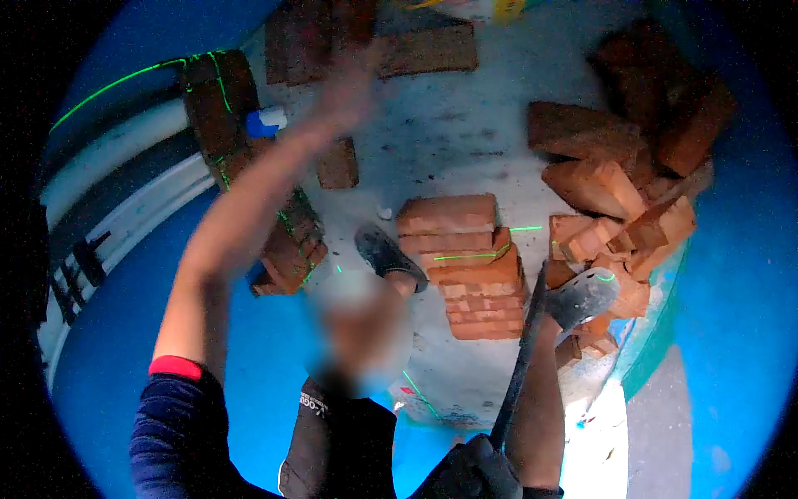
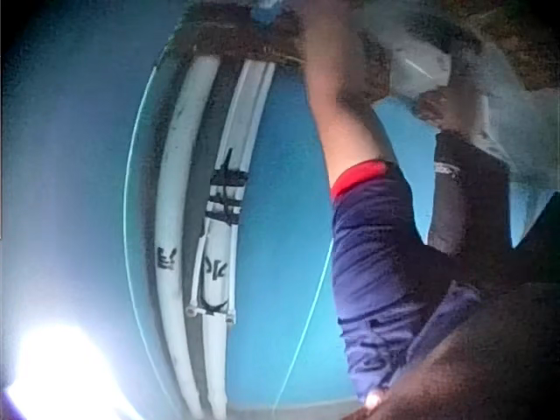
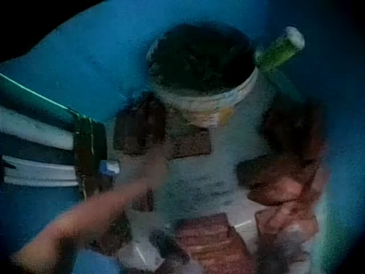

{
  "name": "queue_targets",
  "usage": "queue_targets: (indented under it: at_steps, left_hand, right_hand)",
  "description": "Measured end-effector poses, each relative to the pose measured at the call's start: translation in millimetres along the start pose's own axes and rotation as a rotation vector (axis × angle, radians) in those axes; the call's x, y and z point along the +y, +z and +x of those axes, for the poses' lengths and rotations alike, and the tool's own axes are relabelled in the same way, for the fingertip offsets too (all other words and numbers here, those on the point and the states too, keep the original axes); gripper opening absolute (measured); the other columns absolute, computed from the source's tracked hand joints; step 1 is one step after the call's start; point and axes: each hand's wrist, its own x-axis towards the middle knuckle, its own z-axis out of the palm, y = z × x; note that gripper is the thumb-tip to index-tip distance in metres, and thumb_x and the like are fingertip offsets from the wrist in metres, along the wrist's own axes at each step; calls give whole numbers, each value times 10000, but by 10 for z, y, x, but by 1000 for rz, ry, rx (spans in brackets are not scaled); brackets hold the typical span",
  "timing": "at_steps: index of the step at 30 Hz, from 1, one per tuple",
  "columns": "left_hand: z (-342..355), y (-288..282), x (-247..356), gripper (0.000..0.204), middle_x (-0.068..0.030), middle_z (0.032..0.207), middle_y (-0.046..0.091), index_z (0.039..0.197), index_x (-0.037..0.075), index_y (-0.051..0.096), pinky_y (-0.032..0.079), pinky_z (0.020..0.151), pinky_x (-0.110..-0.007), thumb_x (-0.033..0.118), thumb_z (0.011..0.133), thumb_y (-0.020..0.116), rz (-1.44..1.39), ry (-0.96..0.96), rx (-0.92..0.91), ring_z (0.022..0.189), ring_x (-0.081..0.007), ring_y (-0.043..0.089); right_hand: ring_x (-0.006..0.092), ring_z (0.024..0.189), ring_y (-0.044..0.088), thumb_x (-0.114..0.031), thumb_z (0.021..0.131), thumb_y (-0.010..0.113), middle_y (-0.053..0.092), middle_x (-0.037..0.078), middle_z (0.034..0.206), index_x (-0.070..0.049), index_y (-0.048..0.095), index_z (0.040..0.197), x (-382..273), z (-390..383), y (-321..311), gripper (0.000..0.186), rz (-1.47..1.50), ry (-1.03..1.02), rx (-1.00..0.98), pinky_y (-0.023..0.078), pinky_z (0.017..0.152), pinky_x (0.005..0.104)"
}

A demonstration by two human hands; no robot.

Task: The person builds a small brick wall in a corner by applying mortar to bricks with a trowel and setting them in place, using a laser level for alignment.

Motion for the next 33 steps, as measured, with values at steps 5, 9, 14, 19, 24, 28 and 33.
queue_targets:
  at_steps: [5,9,14,19,24,28,33]
  left_hand:
    - [-1675,1024,831,876,-237,1390,335,1450,62,197,217,1094,-545,301,754,672,-40,334,-509,1299,-401,320]
    - [-2058,1579,752,828,-249,1329,373,1455,111,211,243,1056,-577,233,757,639,18,400,-211,1246,-410,362]
    - [-1941,1486,810,903,-227,1197,447,1462,111,198,358,957,-498,150,675,641,-3,381,-318,1114,-408,437]
    - [-1629,838,661,1090,-206,1165,465,1465,104,180,387,928,-486,137,526,733,-243,284,-529,1111,-365,480]
    - [-1396,281,414,1058,-239,1212,496,1407,15,259,437,914,-406,205,487,746,-344,-51,-679,1143,-373,500]
    - [-1454,-473,-311,729,-138,1112,591,1166,-32,518,464,858,-336,200,516,753,-1024,-576,-549,985,-230,566]
    - [-969,-1168,-813,741,-129,1054,581,1209,0,444,483,847,-372,72,540,755,-1000,-659,-70,1027,-262,559]
  right_hand:
    - [98,431,295,-236,994,423,325,-17,557,-160,401,778,-15,114,-110,231,81,103,-139,283,414,232]
    - [114,442,322,-256,993,427,328,-7,559,-161,395,756,16,226,-478,257,136,84,-204,277,405,242]
    - [131,440,335,-288,988,437,332,-5,553,-163,393,722,-16,284,-410,297,55,27,-210,259,386,252]
    - [130,417,312,-324,983,447,344,-11,519,-167,386,671,17,315,-451,354,-73,90,82,254,376,257]
    - [110,399,322,-309,980,461,339,-21,509,-172,391,673,-28,237,-459,343,-279,-32,-171,252,358,236]
    - [99,387,320,-293,977,466,355,-25,537,-167,405,716,-10,187,-408,296,-196,-48,-174,246,350,231]
    - [91,415,341,-246,966,489,386,-17,581,-149,407,735,-22,145,-363,263,-237,-74,-90,286,385,214]
